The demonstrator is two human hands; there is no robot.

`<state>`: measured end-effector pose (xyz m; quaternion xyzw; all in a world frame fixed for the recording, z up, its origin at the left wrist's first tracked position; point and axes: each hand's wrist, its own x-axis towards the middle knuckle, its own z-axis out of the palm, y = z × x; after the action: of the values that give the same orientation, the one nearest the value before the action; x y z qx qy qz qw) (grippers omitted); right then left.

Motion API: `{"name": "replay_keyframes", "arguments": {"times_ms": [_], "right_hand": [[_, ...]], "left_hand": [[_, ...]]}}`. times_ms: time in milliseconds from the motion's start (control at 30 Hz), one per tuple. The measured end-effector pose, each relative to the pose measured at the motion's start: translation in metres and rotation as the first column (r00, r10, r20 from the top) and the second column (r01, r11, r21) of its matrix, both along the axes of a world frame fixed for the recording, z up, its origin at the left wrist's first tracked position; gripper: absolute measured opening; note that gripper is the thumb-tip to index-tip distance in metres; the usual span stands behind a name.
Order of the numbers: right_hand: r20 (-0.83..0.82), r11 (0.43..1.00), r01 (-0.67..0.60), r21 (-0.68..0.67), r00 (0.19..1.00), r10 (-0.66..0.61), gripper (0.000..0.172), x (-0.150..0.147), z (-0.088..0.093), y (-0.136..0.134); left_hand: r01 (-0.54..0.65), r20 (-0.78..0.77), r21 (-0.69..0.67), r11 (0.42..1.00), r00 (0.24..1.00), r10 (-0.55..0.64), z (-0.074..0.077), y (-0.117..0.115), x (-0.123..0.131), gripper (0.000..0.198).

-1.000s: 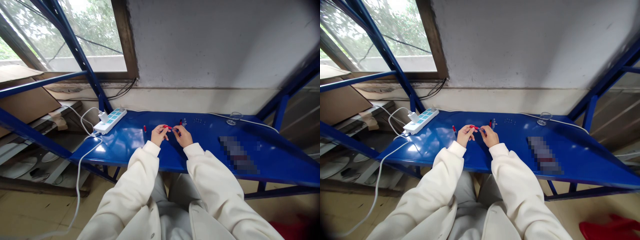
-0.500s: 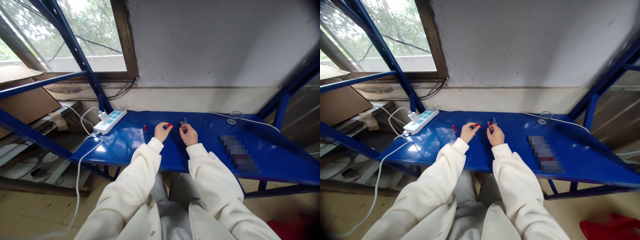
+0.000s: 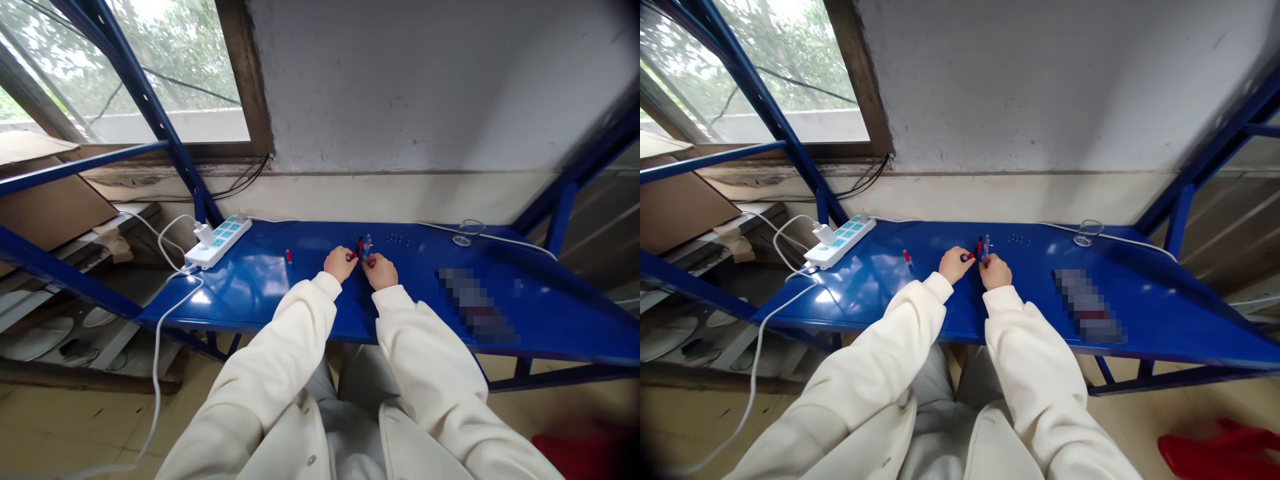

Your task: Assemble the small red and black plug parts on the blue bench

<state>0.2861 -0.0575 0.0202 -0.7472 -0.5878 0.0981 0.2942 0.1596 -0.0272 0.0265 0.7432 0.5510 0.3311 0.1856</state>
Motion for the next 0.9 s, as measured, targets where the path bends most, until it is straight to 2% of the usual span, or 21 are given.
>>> {"name": "replay_keyframes", "arguments": {"times_ms": [333, 600, 767, 833, 900], "right_hand": [[0.070, 0.997, 0.044, -0.068, 0.997, -0.040, 0.017, -0.001, -0.003, 0.003], [0.092, 0.995, 0.052, -0.091, 0.995, -0.043, 0.019, 0.001, -0.005, 0.006], [0.106, 0.995, 0.049, -0.086, 0.994, -0.039, 0.021, 0.001, -0.004, 0.005], [0.107, 0.996, 0.054, -0.065, 0.993, -0.047, 0.024, -0.001, -0.002, 0.002], [0.099, 0.997, 0.063, -0.035, 0.993, -0.059, 0.030, -0.002, 0.001, -0.001]], "left_hand": [[-0.016, -0.131, 0.011, 1.000, 0.991, 0.018, -0.010, 0.003, 0.008, 0.013], [-0.052, -0.146, -0.001, 0.999, 0.988, 0.051, -0.011, 0.004, 0.009, 0.014], [-0.032, -0.160, -0.051, 0.998, 0.987, 0.023, 0.004, -0.003, -0.004, 0.026], [-0.030, -0.158, -0.016, 0.999, 0.987, 0.027, 0.014, -0.012, -0.015, 0.029], [-0.089, -0.154, 0.059, 0.994, 0.983, 0.097, 0.026, -0.024, -0.030, 0.031]]}}
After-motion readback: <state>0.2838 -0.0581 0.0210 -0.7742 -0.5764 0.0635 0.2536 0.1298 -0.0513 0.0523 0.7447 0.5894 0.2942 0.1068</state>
